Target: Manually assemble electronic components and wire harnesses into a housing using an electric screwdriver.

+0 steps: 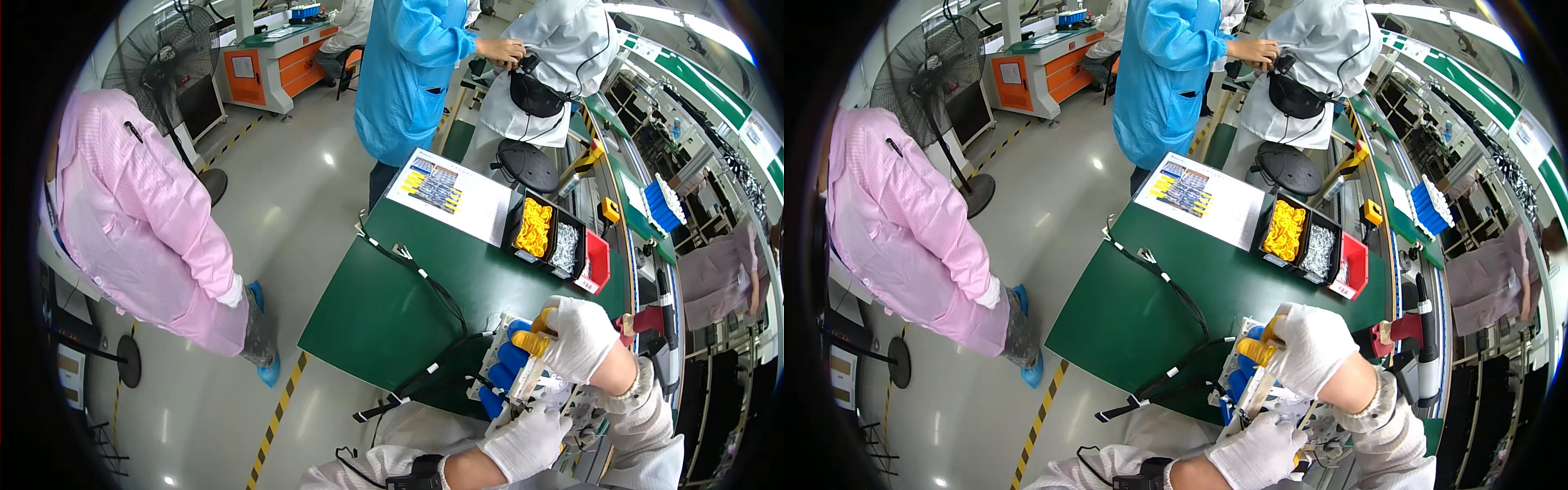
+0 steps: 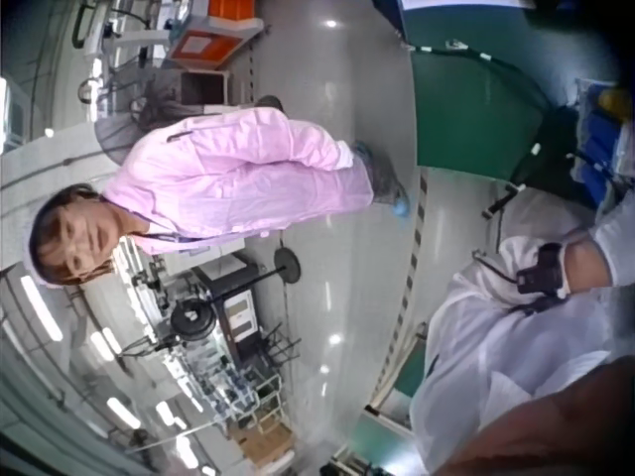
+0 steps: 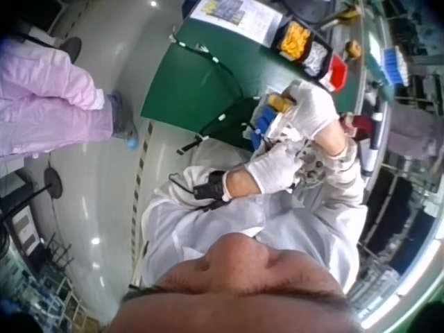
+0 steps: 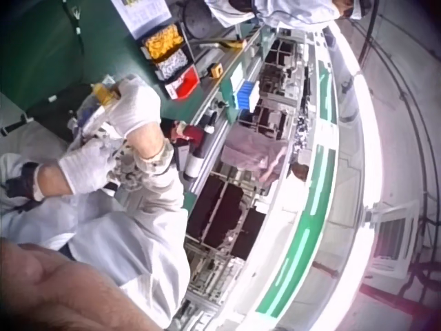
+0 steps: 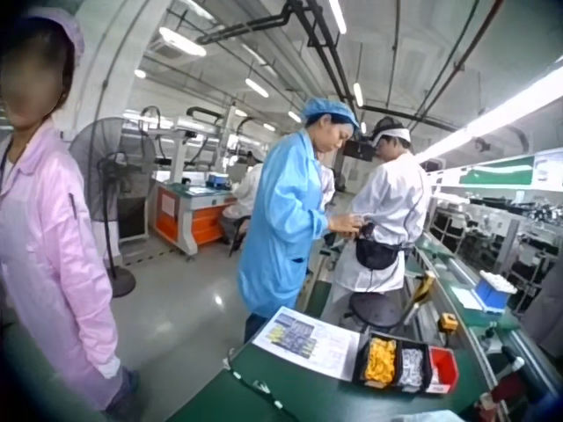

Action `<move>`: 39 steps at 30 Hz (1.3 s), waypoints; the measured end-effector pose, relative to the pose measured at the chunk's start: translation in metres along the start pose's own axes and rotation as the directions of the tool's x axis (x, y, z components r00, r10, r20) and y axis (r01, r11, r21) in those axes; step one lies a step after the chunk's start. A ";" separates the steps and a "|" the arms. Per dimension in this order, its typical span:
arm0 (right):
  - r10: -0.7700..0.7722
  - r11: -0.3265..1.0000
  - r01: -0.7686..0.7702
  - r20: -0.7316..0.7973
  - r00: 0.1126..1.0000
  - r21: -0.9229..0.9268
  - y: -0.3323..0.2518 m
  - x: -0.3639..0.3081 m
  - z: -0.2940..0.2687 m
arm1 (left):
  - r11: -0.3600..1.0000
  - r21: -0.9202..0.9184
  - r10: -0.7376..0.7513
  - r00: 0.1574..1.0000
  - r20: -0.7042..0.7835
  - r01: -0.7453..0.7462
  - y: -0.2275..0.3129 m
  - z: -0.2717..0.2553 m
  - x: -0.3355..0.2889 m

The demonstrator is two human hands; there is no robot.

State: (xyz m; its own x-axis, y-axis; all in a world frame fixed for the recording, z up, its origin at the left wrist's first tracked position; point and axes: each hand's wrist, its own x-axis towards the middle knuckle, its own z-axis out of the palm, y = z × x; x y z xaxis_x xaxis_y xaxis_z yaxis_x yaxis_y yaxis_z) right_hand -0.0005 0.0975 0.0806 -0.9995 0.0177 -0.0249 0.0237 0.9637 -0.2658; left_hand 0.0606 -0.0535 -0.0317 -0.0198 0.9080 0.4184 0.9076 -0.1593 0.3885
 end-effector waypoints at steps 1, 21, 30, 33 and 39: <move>-0.013 1.000 0.011 0.066 0.998 0.027 -0.003 0.004 -0.006 | 1.000 0.028 -0.011 1.000 -0.024 0.011 0.003 -0.013 -0.002; 0.200 0.978 -0.102 0.691 0.695 -0.181 0.109 0.105 0.104 | 0.997 -0.076 -0.002 0.960 -0.281 -0.020 -0.002 0.003 -0.004; -0.210 0.940 0.340 0.857 0.471 0.044 0.134 0.143 0.147 | 0.996 -0.026 -0.092 0.977 -0.192 0.089 0.002 0.021 0.009; -0.304 0.896 0.430 0.860 0.411 0.111 0.119 0.151 0.154 | 0.996 0.012 -0.080 0.963 -0.259 0.086 0.000 0.015 0.009; -0.244 0.880 0.474 0.838 0.488 -0.019 0.079 0.155 0.129 | 0.984 0.159 0.012 0.869 -0.495 0.077 -0.012 0.005 0.019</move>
State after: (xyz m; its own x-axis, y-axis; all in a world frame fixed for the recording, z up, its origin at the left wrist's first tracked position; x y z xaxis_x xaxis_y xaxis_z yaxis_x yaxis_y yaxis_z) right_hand -0.1509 0.1421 -0.0688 -0.4770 -0.4499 -0.7550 -0.4536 0.8618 -0.2270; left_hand 0.0517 -0.0323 -0.0323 -0.2141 0.5950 0.7747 0.9584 -0.0252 0.2842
